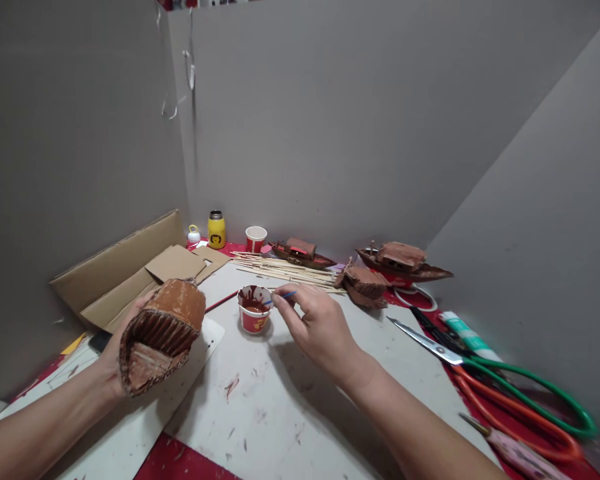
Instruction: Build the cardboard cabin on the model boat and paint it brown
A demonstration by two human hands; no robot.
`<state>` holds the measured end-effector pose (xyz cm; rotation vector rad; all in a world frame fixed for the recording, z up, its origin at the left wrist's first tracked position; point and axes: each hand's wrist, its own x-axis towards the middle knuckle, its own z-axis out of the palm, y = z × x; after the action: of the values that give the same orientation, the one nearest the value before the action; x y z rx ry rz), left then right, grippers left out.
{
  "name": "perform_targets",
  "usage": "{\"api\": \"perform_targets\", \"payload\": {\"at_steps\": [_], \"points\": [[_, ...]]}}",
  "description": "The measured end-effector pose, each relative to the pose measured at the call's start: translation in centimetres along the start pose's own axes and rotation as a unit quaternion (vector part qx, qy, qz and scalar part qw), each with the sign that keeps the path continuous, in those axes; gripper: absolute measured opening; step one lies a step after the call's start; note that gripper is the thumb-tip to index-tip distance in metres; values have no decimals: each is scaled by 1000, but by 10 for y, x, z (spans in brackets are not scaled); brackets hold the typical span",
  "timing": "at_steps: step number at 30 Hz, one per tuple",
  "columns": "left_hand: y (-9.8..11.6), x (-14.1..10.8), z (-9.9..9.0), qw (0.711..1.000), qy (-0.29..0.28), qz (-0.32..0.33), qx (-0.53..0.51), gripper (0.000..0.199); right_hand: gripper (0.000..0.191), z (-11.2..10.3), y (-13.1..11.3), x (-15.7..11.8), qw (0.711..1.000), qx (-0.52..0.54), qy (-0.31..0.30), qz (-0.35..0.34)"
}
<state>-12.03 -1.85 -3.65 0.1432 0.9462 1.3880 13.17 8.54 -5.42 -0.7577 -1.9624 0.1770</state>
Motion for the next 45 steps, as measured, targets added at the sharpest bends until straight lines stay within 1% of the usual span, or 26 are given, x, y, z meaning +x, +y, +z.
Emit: {"api": "perform_targets", "payload": {"at_steps": [2, 5, 7, 9, 12, 15, 18, 21, 24, 27, 29, 30, 32, 34, 36, 39, 45], "points": [[0, -1, 3, 1000, 22, 12, -14, 28, 15, 0, 0, -1, 1000, 13, 1, 14], [0, -2, 5, 999, 33, 29, -32, 24, 14, 1, 2, -1, 998, 39, 3, 49], [0, -1, 5, 999, 30, 28, -30, 27, 16, 0, 4, 0, 994, 59, 22, 84], [-1, 0, 6, 999, 27, 26, -22, 32, 21, 0, 8, 2, 987, 84, 56, 123], [-2, 1, 5, 999, 28, 32, -16, 36, 31, -1, 15, 5, 970, 133, 89, 182], [-1, 2, 4, 999, 24, 37, -20, 34, 40, -1, 25, 9, 949, 184, 111, 231], [0, 4, 1, 999, 15, 31, -25, 34, 47, 0, 33, 13, 926, 235, 134, 264], [-2, 4, -2, 999, -1, 18, -27, 35, 49, -4, 33, 17, 903, 288, 151, 281], [-4, 2, -4, 999, -22, 11, -32, 36, 45, -11, 18, 19, 885, 338, 156, 279], [-7, 1, -4, 999, -31, 5, -31, 39, 37, -18, -10, 13, 872, 378, 154, 269], [-7, 0, -4, 999, -37, 2, -28, 39, 29, -21, -32, 6, 866, 412, 136, 249], [-7, -1, -3, 999, -41, 0, -26, 40, 24, -23, -43, 3, 866, 425, 123, 234], [-7, -3, -2, 999, -43, 0, -22, 41, 17, -24, -60, -4, 877, 427, 95, 199], [-7, -4, 0, 999, -44, 4, -16, 43, 14, -23, -71, -10, 891, 413, 79, 170], [-7, -5, 0, 999, -48, 1, -16, 45, 10, -22, -76, -14, 904, 393, 77, 150], [-8, -4, -1, 998, -53, -10, -26, 47, 7, -19, -77, -17, 917, 366, 85, 135], [-9, -3, -4, 996, -81, -18, -31, 37, 3, -18, -78, -19, 928, 347, 86, 109]]}}
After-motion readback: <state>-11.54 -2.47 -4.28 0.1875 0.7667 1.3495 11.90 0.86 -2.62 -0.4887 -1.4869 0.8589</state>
